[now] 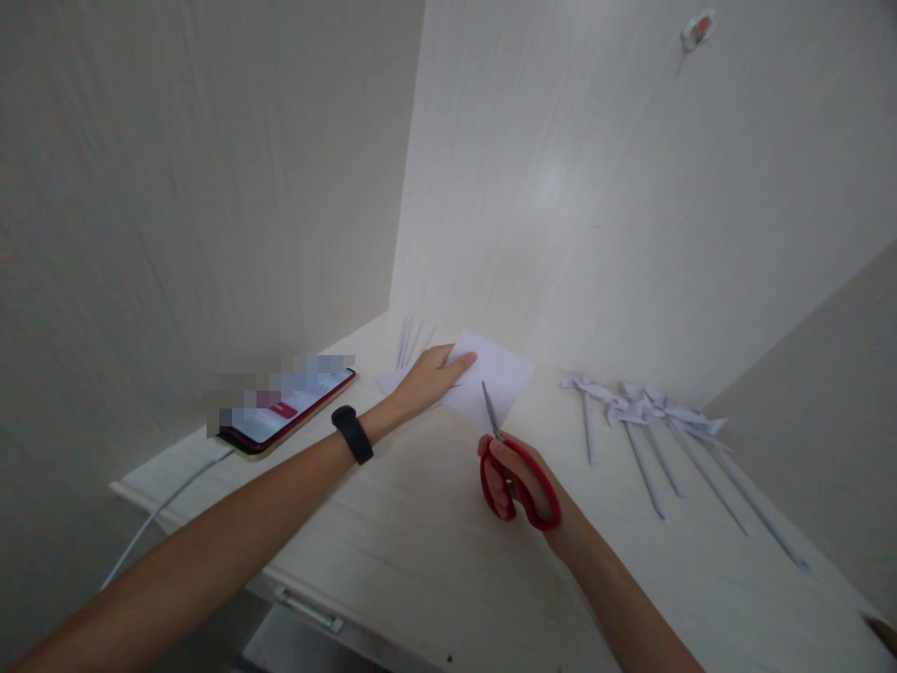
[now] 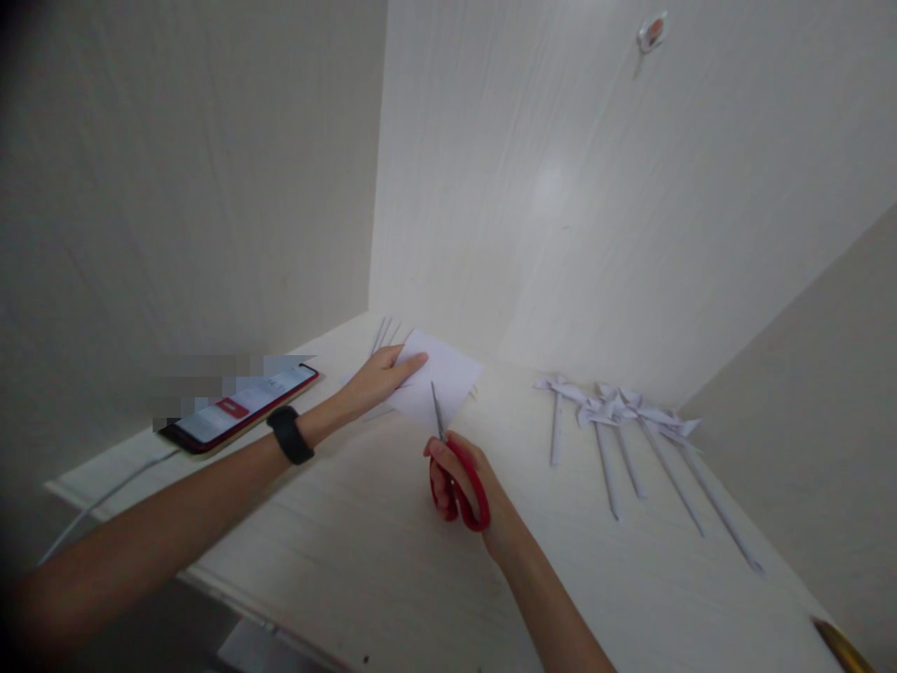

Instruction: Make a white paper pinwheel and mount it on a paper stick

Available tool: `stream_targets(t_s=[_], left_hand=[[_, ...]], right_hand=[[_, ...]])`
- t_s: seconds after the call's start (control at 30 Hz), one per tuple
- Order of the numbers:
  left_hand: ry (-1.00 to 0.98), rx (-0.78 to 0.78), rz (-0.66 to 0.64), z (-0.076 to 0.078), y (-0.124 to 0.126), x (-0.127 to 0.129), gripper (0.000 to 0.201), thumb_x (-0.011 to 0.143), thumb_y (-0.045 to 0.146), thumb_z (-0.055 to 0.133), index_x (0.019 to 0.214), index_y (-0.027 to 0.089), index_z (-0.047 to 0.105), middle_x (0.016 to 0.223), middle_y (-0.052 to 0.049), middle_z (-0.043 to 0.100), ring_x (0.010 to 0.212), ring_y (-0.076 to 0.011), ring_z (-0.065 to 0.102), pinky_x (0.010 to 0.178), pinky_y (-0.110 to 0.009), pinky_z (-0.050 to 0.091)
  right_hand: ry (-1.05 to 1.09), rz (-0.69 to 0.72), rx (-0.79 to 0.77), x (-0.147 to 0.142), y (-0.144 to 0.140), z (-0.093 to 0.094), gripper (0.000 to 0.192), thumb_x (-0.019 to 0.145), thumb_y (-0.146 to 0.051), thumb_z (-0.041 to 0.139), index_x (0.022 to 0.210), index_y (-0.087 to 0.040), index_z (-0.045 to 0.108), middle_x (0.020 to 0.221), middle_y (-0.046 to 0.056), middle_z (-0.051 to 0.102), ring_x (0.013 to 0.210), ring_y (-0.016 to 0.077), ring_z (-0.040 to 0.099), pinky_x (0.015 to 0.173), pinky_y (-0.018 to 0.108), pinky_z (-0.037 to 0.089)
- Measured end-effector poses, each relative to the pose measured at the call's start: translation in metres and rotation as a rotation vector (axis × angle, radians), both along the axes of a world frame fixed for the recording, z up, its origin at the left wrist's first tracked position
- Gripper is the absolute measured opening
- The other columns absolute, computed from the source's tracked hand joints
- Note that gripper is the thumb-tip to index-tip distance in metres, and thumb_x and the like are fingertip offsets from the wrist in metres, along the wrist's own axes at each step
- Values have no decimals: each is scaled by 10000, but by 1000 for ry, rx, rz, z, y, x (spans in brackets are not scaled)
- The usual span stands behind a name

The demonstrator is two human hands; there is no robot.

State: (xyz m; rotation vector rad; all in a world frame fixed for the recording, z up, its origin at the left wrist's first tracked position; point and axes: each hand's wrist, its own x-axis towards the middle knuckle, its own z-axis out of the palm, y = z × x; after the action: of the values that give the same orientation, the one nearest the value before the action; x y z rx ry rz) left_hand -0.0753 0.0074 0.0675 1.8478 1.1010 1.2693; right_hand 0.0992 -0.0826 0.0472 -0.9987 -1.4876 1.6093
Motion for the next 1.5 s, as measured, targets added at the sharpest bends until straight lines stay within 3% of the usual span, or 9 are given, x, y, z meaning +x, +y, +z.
stream_targets(t_s=[0.93, 1.27, 1.5], left_hand=[[55, 5, 47, -2, 1, 0, 407, 805, 511, 410, 757, 140, 570, 768, -48, 602, 689, -159, 514, 592, -246, 393], [71, 22, 42, -2, 2, 0, 389, 809, 486, 408, 770, 137, 577, 770, -48, 611, 701, -164, 526, 612, -251, 397], [97, 29, 39, -4, 4, 0, 398, 809, 487, 398, 695, 141, 557, 706, -39, 592, 683, -163, 517, 596, -251, 384]], right_hand=[[-79, -31, 16, 0, 1, -2, 346, 802, -532, 486, 765, -188, 461, 430, -78, 442, 337, 70, 365, 359, 202, 311], [-158, -47, 44, -3, 1, 1, 372, 797, -497, 487, 593, -195, 414, 383, -61, 428, 319, 70, 369, 349, 209, 291], [-159, -48, 51, -3, 2, -1, 367, 797, -490, 473, 585, -201, 393, 394, -67, 417, 311, 64, 358, 337, 199, 278]])
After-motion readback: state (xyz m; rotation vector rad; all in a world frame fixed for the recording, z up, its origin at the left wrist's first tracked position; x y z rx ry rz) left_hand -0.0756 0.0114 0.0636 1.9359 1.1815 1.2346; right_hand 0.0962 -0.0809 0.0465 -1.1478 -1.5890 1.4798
